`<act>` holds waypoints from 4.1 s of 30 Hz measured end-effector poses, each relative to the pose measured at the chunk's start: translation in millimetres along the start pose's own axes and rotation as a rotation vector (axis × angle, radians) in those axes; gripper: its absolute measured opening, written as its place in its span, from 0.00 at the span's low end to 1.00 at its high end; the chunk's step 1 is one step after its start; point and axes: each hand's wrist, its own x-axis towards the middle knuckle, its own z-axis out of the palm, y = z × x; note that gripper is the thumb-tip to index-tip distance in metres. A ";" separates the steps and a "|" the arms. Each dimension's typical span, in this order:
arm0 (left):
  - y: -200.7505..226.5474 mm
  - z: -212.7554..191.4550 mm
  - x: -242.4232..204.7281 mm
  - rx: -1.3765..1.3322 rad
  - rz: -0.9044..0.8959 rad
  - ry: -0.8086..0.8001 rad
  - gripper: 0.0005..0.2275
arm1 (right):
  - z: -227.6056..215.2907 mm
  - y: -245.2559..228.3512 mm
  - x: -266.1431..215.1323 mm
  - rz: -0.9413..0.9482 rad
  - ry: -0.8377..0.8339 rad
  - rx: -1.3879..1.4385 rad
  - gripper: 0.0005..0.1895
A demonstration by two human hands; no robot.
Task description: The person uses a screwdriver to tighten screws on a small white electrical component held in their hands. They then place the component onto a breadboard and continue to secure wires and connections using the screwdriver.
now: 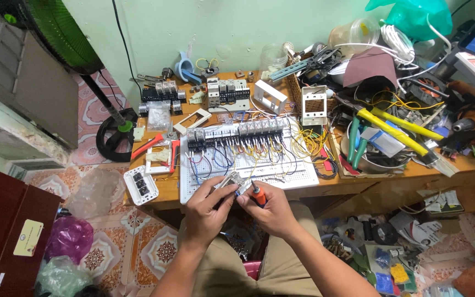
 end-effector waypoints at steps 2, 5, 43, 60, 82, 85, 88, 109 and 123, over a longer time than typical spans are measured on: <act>0.5 0.4 -0.9 -0.012 -0.007 -0.003 0.10 | -0.1 -0.1 -1.0 -0.003 -0.003 -0.003 0.14; 1.8 1.8 -0.3 -0.012 -0.015 0.004 0.10 | -0.4 1.6 -0.4 0.015 -0.002 0.027 0.14; -7.7 -3.4 -17.1 -0.166 -0.271 0.268 0.21 | -1.0 -16.3 -38.9 -0.090 -0.011 -0.323 0.11; -13.8 -11.6 -18.6 -0.204 -0.197 0.322 0.18 | -6.5 -25.2 -40.9 -0.151 -0.154 -0.248 0.12; -48.5 -46.3 217.7 -0.954 -0.429 0.411 0.16 | -15.1 231.3 -140.3 0.726 0.084 1.194 0.18; -71.1 -17.9 227.2 -0.998 -0.649 0.522 0.17 | -18.1 235.1 -139.5 0.751 0.102 1.268 0.18; -74.8 -10.3 210.8 -1.175 -0.806 0.491 0.17 | -20.4 244.3 -145.7 0.642 -0.053 1.169 0.18; -38.3 -72.4 -127.0 -1.679 -0.735 0.601 0.30 | -133.2 81.5 227.6 0.369 0.131 -0.790 0.30; -69.6 -73.9 -208.0 -2.019 -0.986 0.381 0.35 | -141.3 132.0 240.4 0.179 0.044 -0.959 0.14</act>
